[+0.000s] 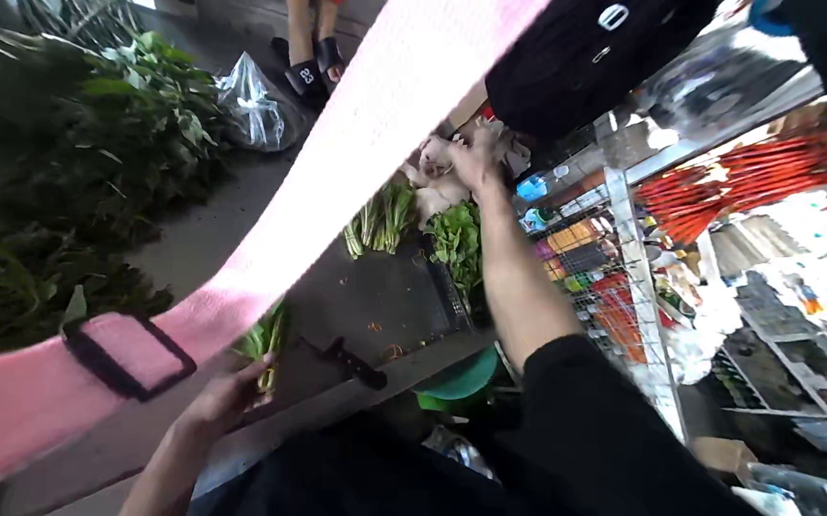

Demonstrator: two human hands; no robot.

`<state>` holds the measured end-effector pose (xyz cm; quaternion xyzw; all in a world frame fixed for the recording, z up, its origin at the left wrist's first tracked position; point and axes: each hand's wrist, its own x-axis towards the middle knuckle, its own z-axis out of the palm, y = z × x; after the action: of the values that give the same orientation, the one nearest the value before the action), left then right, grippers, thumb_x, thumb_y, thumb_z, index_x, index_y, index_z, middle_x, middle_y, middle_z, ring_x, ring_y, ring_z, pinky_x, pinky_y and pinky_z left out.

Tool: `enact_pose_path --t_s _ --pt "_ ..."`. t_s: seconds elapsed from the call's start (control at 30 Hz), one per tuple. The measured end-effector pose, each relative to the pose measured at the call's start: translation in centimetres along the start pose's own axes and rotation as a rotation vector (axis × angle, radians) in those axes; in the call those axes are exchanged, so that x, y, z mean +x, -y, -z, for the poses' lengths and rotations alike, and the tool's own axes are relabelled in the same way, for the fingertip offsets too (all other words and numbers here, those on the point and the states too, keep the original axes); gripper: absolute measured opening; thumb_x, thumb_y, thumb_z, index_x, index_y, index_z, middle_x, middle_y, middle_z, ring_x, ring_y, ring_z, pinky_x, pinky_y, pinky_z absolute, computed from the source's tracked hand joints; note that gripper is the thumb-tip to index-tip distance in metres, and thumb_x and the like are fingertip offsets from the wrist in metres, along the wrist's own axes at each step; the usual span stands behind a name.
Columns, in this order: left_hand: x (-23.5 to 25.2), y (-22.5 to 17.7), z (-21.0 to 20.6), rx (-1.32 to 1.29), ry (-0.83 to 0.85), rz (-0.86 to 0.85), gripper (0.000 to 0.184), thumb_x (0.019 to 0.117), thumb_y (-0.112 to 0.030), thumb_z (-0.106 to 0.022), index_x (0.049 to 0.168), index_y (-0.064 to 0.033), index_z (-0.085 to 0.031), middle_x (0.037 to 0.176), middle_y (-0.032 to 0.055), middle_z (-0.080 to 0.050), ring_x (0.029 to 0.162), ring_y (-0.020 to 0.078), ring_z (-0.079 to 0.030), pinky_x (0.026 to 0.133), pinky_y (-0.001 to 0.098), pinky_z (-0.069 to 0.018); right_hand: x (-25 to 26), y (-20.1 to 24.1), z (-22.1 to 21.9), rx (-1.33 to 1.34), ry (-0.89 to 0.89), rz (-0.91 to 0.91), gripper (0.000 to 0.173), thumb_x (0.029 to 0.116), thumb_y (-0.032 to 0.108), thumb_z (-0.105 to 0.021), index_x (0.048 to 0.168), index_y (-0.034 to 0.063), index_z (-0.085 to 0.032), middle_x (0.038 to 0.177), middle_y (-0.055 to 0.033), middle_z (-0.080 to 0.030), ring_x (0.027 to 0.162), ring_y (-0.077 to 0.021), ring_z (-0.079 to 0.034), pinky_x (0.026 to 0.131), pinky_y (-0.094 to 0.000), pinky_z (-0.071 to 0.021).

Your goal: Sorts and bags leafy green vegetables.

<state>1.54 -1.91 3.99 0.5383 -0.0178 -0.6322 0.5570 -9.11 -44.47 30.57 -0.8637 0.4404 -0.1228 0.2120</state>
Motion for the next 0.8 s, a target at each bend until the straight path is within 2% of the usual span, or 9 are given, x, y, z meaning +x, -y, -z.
enact_pose_path --t_s 0.07,0.1,0.17,0.27,0.33,0.47,0.57,0.63,0.8 --pt "0.2 -0.3 -0.4 -0.019 -0.013 -0.012 0.034 0.1065 -0.033 -0.054 0.120 -0.0025 -0.062 0.088 0.0094 -0.071 0.074 0.0194 -0.071 0.069 0.0359 -0.0623 -0.7 -3.3 -5.6 -0.110 0.701 -0.063 0.034 0.1010 0.018 -0.061 0.127 -0.0050 -0.064 0.122 -0.0224 -0.068 0.113 -0.0332 -0.066 0.102 -0.0541 -0.0508" --pt "0.5 -0.5 -0.5 -0.035 -0.027 -0.028 0.035 0.1064 -0.032 -0.055 0.123 -0.0019 -0.061 0.090 0.0103 -0.072 0.075 0.0200 -0.071 0.070 0.0365 -0.0625 -2.4 -3.4 -10.0 -0.196 0.918 0.023 0.035 0.1001 0.020 -0.064 0.128 0.0004 -0.067 0.124 -0.0183 -0.070 0.115 -0.0311 -0.067 0.103 -0.0538 -0.0507" --pt "0.7 -0.1 -0.8 -0.072 -0.052 -0.033 0.037 0.1065 -0.031 -0.055 0.128 -0.0015 -0.057 0.094 0.0115 -0.071 0.079 0.0208 -0.071 0.074 0.0382 -0.0620 -8.9 -1.1 -17.6 -0.180 1.085 0.250 0.040 0.0981 0.025 -0.069 0.134 0.0076 -0.067 0.132 -0.0142 -0.068 0.121 -0.0276 -0.065 0.110 -0.0510 -0.0481" --pt "0.5 0.5 -0.9 -0.081 -0.079 -0.057 0.038 0.1056 -0.030 -0.057 0.130 -0.0018 -0.055 0.093 0.0103 -0.070 0.078 0.0191 -0.070 0.073 0.0364 -0.0610 -17.5 2.6 -24.0 0.110 1.006 0.410 0.040 0.0991 0.022 -0.067 0.133 0.0023 -0.066 0.133 -0.0176 -0.066 0.123 -0.0266 -0.063 0.111 -0.0432 -0.0474" --pt "0.2 0.5 -0.7 -0.067 -0.079 -0.095 0.036 0.1055 -0.029 -0.057 0.130 -0.0023 -0.054 0.092 0.0077 -0.070 0.077 0.0166 -0.069 0.073 0.0345 -0.0604 -20.2 3.5 -25.9 0.219 0.823 0.438 0.033 0.0989 0.019 -0.066 0.124 -0.0019 -0.070 0.121 -0.0198 -0.070 0.114 -0.0271 -0.067 0.105 -0.0399 -0.0508" --pt "-1.7 -1.3 -1.9 -0.044 -0.080 -0.146 0.029 0.1092 -0.022 -0.048 0.126 0.0011 -0.051 0.094 0.0047 -0.068 0.079 0.0114 -0.068 0.072 0.0288 -0.0597 -22.2 3.8 -25.3 0.299 0.546 0.438 0.020 0.0948 0.014 -0.069 0.105 -0.0019 -0.076 0.102 -0.0174 -0.074 0.098 -0.0257 -0.072 0.093 -0.0408 -0.0566" --pt "-6.2 -7.5 -8.6 0.050 -0.240 -0.008 0.023 0.1113 -0.012 -0.036 0.124 0.0023 -0.050 0.091 0.0037 -0.060 0.075 0.0087 -0.061 0.069 0.0252 -0.0539 -23.1 4.1 -22.9 0.336 0.523 0.451 0.016 0.0934 0.007 -0.068 0.100 -0.0051 -0.076 0.098 -0.0203 -0.075 0.095 -0.0289 -0.072 0.090 -0.0427 -0.0566" --pt "-7.1 -9.0 -10.4 0.086 -0.263 0.049 0.022 0.1113 -0.010 -0.034 0.120 0.0021 -0.051 0.088 0.0027 -0.059 0.072 0.0067 -0.061 0.067 0.0226 -0.0531 -23.2 3.4 -23.0 0.344 0.503 0.467 0.015 0.0923 0.007 -0.069 0.098 -0.0047 -0.076 0.096 -0.0193 -0.075 0.093 -0.0279 -0.073 0.089 -0.0419 -0.0574" --pt "-1.1 -2.5 -3.5 0.107 0.004 -0.090 0.022 0.1082 -0.023 -0.048 0.116 -0.0042 -0.056 0.082 -0.0001 -0.067 0.068 0.0074 -0.065 0.064 0.0243 -0.0575 -22.9 1.0 -25.9 0.297 0.496 0.490 0.017 0.0925 0.014 -0.069 0.098 -0.0006 -0.075 0.095 -0.0147 -0.074 0.089 -0.0236 -0.072 0.084 -0.0403 -0.0585"
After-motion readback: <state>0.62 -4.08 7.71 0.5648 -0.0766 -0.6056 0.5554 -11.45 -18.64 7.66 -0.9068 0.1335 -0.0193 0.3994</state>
